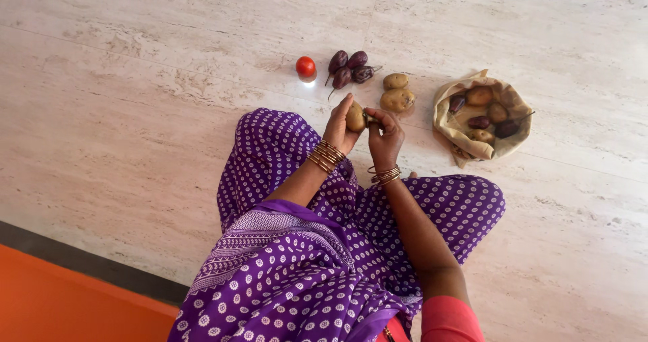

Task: The person sits on the floor and peels small eggplants and potatoes by hand. She removes the stems from the eggplants and scrapes the skin off the potatoes, placing the peeled items on the floor.

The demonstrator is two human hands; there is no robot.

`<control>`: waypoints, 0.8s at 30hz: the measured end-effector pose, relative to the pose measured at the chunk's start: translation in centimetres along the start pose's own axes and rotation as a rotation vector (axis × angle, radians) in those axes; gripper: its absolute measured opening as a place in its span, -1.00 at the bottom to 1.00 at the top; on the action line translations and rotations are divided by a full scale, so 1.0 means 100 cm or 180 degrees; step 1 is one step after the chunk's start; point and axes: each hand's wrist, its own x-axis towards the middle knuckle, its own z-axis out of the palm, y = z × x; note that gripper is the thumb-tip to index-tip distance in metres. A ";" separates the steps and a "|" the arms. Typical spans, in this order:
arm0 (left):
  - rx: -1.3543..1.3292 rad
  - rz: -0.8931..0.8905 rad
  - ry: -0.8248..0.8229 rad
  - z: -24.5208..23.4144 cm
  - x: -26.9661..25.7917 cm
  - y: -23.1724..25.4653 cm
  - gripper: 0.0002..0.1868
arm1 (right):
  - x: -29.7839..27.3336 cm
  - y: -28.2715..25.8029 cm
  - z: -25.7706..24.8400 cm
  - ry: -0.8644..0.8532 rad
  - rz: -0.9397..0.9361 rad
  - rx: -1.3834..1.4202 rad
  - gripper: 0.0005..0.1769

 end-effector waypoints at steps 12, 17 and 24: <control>-0.0608 0.0411 0.0644 0.000 0.020 -0.008 -0.48 | -0.012 -0.025 0.003 0.0021 -0.1012 -0.0655 -0.68; -0.1033 0.0009 0.0684 0.003 0.016 -0.007 -0.40 | -0.010 -0.026 0.001 0.0103 -0.0885 -0.0698 -0.68; -0.1033 0.0240 0.0351 0.002 0.016 -0.011 -0.35 | -0.007 -0.026 -0.002 0.0046 -0.0758 -0.0519 -0.68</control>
